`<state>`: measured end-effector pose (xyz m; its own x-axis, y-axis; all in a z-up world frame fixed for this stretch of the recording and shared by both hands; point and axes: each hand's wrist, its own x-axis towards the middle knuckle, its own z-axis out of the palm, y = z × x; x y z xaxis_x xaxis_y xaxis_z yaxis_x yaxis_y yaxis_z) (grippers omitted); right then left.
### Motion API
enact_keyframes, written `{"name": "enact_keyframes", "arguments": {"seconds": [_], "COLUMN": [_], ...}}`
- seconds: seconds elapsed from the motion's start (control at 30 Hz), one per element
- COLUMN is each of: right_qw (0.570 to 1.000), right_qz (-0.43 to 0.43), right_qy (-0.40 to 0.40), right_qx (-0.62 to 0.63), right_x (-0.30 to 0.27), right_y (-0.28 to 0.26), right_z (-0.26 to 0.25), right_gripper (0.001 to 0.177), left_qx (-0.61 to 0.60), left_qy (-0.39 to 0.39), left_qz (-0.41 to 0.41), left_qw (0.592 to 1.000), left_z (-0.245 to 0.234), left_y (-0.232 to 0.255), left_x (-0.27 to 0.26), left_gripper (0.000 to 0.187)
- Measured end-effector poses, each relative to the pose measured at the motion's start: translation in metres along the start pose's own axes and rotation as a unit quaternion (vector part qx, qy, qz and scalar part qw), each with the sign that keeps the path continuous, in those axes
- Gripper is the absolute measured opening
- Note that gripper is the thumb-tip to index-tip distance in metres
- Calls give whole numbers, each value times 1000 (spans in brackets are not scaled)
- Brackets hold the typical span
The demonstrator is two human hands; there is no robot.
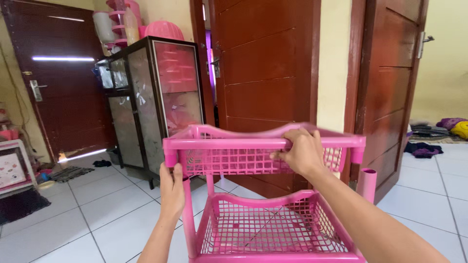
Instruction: The person assembles a pink plastic storage rack by inserting vertical poles into grid baskets and stacking them to form a multi-tier unit. The person then places a solid pink tray on top of the assembled rack.
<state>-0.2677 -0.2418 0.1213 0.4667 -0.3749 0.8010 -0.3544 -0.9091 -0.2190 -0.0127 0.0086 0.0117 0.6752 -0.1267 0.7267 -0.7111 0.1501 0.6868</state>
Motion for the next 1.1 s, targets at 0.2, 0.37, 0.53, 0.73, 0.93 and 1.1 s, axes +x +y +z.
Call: {"name": "enact_keyframes", "arguments": {"seconds": [0.2,0.37,0.53,0.73,0.93,1.1], "right_qw": [994,996,999,999,989,973], "right_qz": [-93,-76,31,-41,-69,131], "right_qy": [55,42,-37,1,75,182], "right_qx": [-22,-18,-1,2,106,59], "right_x": [9,-3,-22,-30,-27,-49], "right_y": [12,20,20,25,64,147], "right_z": [-18,-21,-9,-8,-29,-53], "right_gripper": [46,48,52,56,61,52], "left_qx": [-9,-29,-43,33,-7,6], "left_qy": [-5,14,1,-9,-11,-2], "left_qz": [-68,6,-31,0,-26,-49], "left_qw": [998,999,999,999,1000,999], "left_z": [9,10,8,11,11,10], "left_y": [10,17,13,-8,-16,-10], "left_x": [-10,-17,-15,-14,-11,-10], "left_gripper": [30,37,43,48,47,49]}}
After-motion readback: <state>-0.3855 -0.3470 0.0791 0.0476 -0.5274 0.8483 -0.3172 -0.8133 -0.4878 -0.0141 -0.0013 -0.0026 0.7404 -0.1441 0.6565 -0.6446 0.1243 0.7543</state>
